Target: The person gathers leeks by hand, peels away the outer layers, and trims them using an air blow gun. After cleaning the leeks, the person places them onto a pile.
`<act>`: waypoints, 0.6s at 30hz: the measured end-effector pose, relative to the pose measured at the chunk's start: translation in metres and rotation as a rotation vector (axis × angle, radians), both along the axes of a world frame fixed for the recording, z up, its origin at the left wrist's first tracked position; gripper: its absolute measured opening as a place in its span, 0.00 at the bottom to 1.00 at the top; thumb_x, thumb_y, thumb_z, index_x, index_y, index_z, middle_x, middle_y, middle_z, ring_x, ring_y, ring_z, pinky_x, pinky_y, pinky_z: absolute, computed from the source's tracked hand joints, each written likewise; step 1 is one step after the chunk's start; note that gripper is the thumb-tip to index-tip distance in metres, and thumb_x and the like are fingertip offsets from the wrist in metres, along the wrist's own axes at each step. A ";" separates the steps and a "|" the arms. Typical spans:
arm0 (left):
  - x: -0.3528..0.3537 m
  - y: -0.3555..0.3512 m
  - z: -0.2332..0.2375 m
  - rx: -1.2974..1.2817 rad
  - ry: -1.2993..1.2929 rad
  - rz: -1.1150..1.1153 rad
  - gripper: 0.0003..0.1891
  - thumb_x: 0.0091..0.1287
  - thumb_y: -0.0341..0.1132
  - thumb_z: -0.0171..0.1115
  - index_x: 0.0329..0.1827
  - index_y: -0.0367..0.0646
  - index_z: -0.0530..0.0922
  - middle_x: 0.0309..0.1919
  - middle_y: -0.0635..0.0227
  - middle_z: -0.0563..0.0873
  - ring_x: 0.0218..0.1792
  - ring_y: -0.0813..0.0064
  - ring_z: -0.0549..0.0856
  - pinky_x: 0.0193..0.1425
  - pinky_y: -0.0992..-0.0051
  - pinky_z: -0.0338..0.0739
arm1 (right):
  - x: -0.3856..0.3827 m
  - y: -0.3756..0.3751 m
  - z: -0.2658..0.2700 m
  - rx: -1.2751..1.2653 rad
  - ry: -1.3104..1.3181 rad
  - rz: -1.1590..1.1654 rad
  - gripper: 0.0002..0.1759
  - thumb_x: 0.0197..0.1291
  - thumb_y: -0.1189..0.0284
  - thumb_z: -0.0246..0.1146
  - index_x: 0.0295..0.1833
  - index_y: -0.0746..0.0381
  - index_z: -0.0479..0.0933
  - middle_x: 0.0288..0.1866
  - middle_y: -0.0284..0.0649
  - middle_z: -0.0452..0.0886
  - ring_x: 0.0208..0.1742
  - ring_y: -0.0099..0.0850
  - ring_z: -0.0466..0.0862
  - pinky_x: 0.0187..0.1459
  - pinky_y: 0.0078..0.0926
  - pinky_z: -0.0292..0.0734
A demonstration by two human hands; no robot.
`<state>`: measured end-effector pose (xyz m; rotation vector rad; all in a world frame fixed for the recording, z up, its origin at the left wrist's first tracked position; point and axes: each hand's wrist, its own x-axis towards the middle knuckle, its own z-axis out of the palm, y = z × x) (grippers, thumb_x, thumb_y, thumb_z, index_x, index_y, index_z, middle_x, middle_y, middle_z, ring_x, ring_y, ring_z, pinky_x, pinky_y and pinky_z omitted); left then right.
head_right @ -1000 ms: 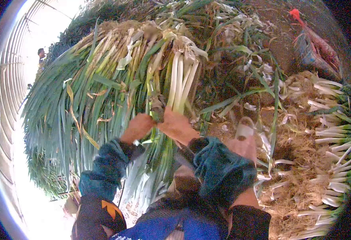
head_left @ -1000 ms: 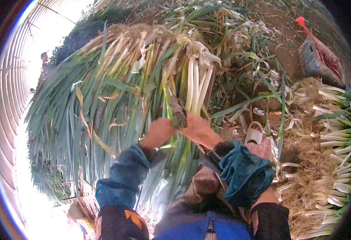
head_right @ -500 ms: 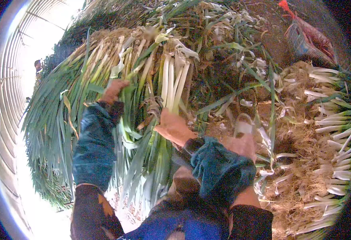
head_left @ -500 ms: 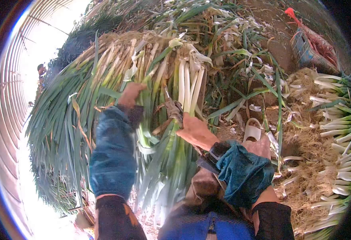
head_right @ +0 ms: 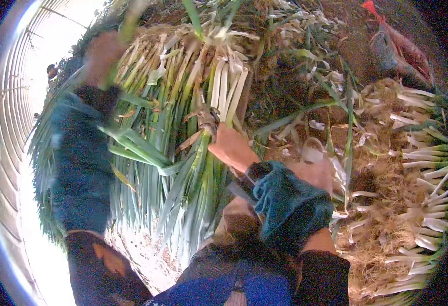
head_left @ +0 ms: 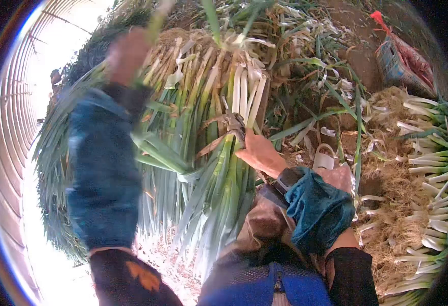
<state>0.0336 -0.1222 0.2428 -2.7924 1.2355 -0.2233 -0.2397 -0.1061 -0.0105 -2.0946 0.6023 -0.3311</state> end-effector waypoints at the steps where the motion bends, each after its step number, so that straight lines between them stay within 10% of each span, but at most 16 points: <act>1: 0.009 0.020 -0.070 -0.090 -0.011 -0.052 0.17 0.63 0.44 0.52 0.46 0.42 0.78 0.33 0.58 0.82 0.34 0.60 0.83 0.39 0.63 0.77 | -0.002 -0.001 0.002 0.008 0.014 0.009 0.22 0.51 0.65 0.61 0.39 0.74 0.64 0.26 0.60 0.77 0.32 0.57 0.80 0.35 0.48 0.75; 3: 0.021 0.059 -0.206 -0.257 -0.038 -0.167 0.10 0.58 0.40 0.54 0.39 0.48 0.79 0.29 0.59 0.80 0.31 0.54 0.80 0.35 0.60 0.75 | -0.006 -0.003 0.009 0.025 0.044 0.024 0.25 0.51 0.65 0.64 0.41 0.76 0.63 0.25 0.61 0.76 0.30 0.56 0.80 0.32 0.45 0.75; 4: 0.023 0.090 -0.241 -0.298 -0.093 -0.984 0.12 0.53 0.38 0.59 0.39 0.46 0.77 0.30 0.56 0.80 0.35 0.53 0.80 0.36 0.55 0.73 | -0.008 -0.001 0.014 0.063 0.066 0.033 0.25 0.51 0.65 0.63 0.42 0.75 0.63 0.26 0.61 0.76 0.31 0.57 0.79 0.33 0.46 0.75; 5: -0.007 0.106 -0.287 -0.241 -0.012 -0.455 0.09 0.53 0.37 0.59 0.34 0.45 0.76 0.30 0.55 0.80 0.36 0.51 0.80 0.38 0.53 0.72 | -0.011 0.003 0.019 0.100 0.095 0.048 0.26 0.51 0.64 0.63 0.43 0.75 0.63 0.27 0.61 0.76 0.31 0.57 0.79 0.34 0.46 0.74; 7: -0.041 0.121 -0.301 -0.216 0.244 -0.145 0.09 0.51 0.36 0.61 0.32 0.42 0.76 0.32 0.53 0.80 0.38 0.48 0.79 0.42 0.54 0.72 | -0.019 0.014 0.015 0.152 0.100 0.095 0.27 0.50 0.63 0.61 0.47 0.72 0.62 0.31 0.62 0.77 0.36 0.58 0.79 0.39 0.48 0.74; 18: -0.032 0.115 -0.291 -0.301 0.224 -0.068 0.08 0.52 0.33 0.56 0.31 0.38 0.73 0.33 0.47 0.80 0.41 0.43 0.77 0.44 0.50 0.71 | -0.025 0.035 0.029 0.222 0.160 0.185 0.25 0.50 0.65 0.60 0.45 0.73 0.63 0.31 0.62 0.77 0.36 0.58 0.79 0.39 0.48 0.73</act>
